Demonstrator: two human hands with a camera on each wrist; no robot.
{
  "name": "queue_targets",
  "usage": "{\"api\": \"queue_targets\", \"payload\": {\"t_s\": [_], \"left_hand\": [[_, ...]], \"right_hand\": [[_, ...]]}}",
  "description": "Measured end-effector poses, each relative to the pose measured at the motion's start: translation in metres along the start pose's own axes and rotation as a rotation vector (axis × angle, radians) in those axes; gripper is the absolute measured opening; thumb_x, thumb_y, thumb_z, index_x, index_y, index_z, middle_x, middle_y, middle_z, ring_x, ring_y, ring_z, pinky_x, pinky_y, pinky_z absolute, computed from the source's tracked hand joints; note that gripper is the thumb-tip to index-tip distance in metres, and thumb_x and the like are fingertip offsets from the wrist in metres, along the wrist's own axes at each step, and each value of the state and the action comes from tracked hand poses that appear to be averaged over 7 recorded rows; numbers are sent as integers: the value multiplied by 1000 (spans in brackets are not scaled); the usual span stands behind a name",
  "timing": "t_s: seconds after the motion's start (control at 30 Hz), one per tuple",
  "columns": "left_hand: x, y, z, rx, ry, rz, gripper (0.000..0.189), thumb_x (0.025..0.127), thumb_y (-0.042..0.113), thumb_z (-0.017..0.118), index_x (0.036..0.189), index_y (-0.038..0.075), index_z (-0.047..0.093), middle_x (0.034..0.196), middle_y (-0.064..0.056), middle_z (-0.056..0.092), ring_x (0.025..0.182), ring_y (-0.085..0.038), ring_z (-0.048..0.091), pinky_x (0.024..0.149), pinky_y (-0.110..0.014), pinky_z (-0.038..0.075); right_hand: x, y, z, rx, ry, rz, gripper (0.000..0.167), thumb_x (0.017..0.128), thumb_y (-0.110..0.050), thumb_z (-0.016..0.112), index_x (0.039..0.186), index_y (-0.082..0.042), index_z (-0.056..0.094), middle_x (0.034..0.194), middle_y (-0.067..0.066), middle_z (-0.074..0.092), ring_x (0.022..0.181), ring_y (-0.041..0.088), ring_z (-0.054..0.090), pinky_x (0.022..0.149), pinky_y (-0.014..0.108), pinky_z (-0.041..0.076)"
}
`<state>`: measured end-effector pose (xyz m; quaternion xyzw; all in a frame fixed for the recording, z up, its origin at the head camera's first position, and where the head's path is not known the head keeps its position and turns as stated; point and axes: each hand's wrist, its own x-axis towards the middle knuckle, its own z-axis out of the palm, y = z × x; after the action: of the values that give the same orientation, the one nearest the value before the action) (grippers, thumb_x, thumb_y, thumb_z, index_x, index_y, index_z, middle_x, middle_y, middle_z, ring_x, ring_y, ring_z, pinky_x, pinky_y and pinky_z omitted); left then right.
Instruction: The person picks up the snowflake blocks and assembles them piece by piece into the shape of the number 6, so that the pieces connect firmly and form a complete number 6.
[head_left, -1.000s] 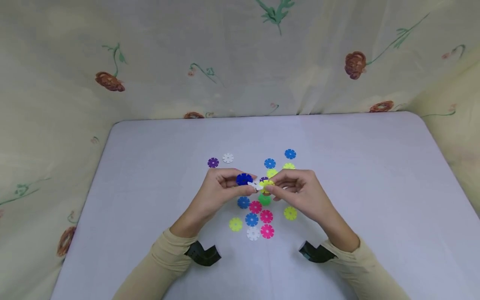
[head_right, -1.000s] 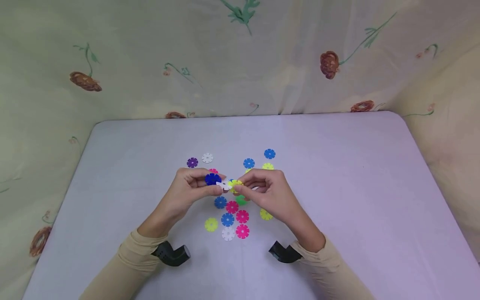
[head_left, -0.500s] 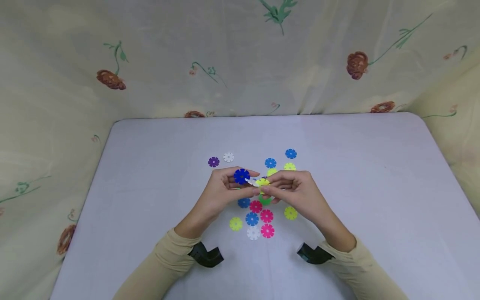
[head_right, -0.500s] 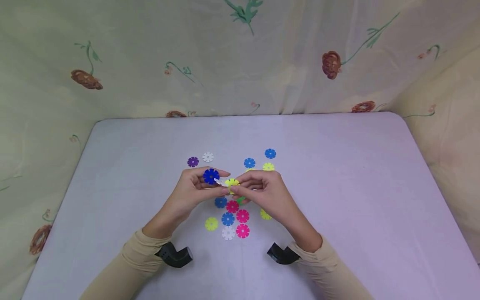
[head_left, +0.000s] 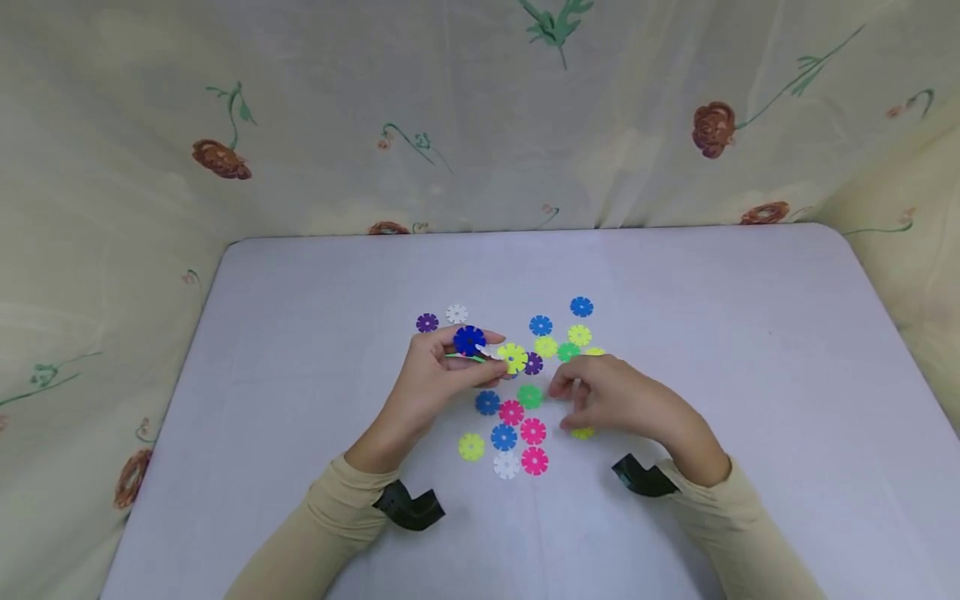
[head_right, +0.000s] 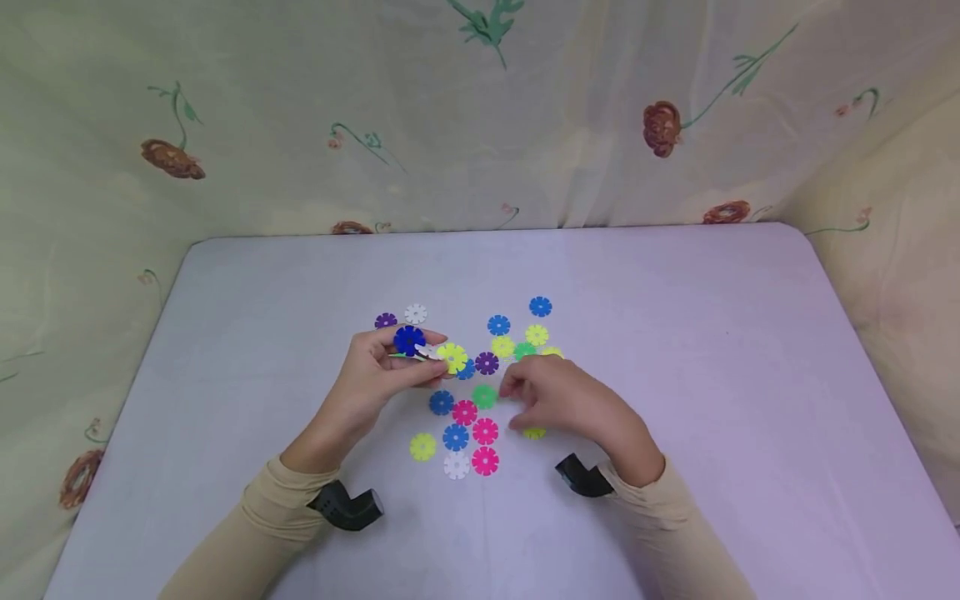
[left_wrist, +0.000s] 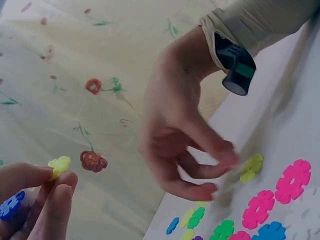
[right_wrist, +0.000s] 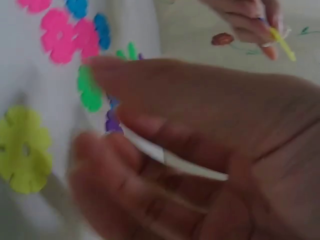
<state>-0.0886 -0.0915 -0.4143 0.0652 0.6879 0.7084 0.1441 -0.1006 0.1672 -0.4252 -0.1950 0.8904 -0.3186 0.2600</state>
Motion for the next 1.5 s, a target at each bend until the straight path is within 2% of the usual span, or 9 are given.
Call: {"api": "queue_targets", "payload": {"t_s": [0.13,0.33,0.53,0.77,0.93,1.07,1.2,1.33,1.5], "left_hand": [[0,1,-3,-15,19,-11,29,90,4,78,119,3,72,98,-20,78,89,-34,79,88,-36,64],[1,2,-4,-27,24,25,32,90,0,77,121,-2,70,96,-16,78,81,-17,79,83,-36,65],[1,1,-3,-36,23,24,32,89,-2,77,120,-4,70,95,-19,78,88,-39,78,81,-36,65],[0,1,-4,-29,37,15,34,90,0,77,123,-1,69,94,-18,77,84,-36,79,80,-36,66],[1,1,-3,-27,36,15,34,90,1,77,123,1,70,94,-17,76,88,-46,77,81,-37,66],[1,0,-3,-30,34,19,33,91,0,76,123,0,69,96,-19,76,88,-44,77,81,-37,66],[2,0,-3,-43,31,31,34,90,-2,75,124,-1,68,93,-15,74,88,-46,76,82,-37,66],[2,0,-4,-45,34,31,40,88,-2,77,127,0,66,90,-9,70,84,-36,78,83,-36,66],[3,0,-3,-28,71,-19,59,87,-1,78,139,2,51,96,-11,73,85,-30,79,83,-36,66]], "right_hand": [[4,5,3,-144,-72,98,35,74,-14,93,101,-12,71,96,2,68,77,15,59,69,28,55],[4,4,7,-176,-91,137,24,76,-10,90,87,-13,69,83,1,64,79,17,57,68,29,53],[2,1,8,-188,-107,174,23,78,-10,89,81,-14,66,75,0,60,72,17,55,64,28,47],[0,-2,8,-221,-118,192,26,75,-8,90,85,-14,67,79,1,59,78,18,54,66,29,47],[-2,-3,8,-224,-120,195,22,77,-6,87,81,-14,67,75,0,59,74,18,54,64,28,46],[-5,-4,8,-237,-115,196,21,77,-6,86,80,-13,67,75,1,59,74,18,54,65,29,46],[-11,-7,6,-291,-100,230,30,71,-9,91,85,-13,65,79,1,58,79,19,54,66,30,47],[-14,-8,6,-307,-90,258,37,67,-11,94,87,-12,63,79,2,58,79,19,55,64,31,48],[-12,-6,7,-293,-87,250,37,68,-11,94,85,-12,61,78,2,57,76,18,54,64,30,47]]}}
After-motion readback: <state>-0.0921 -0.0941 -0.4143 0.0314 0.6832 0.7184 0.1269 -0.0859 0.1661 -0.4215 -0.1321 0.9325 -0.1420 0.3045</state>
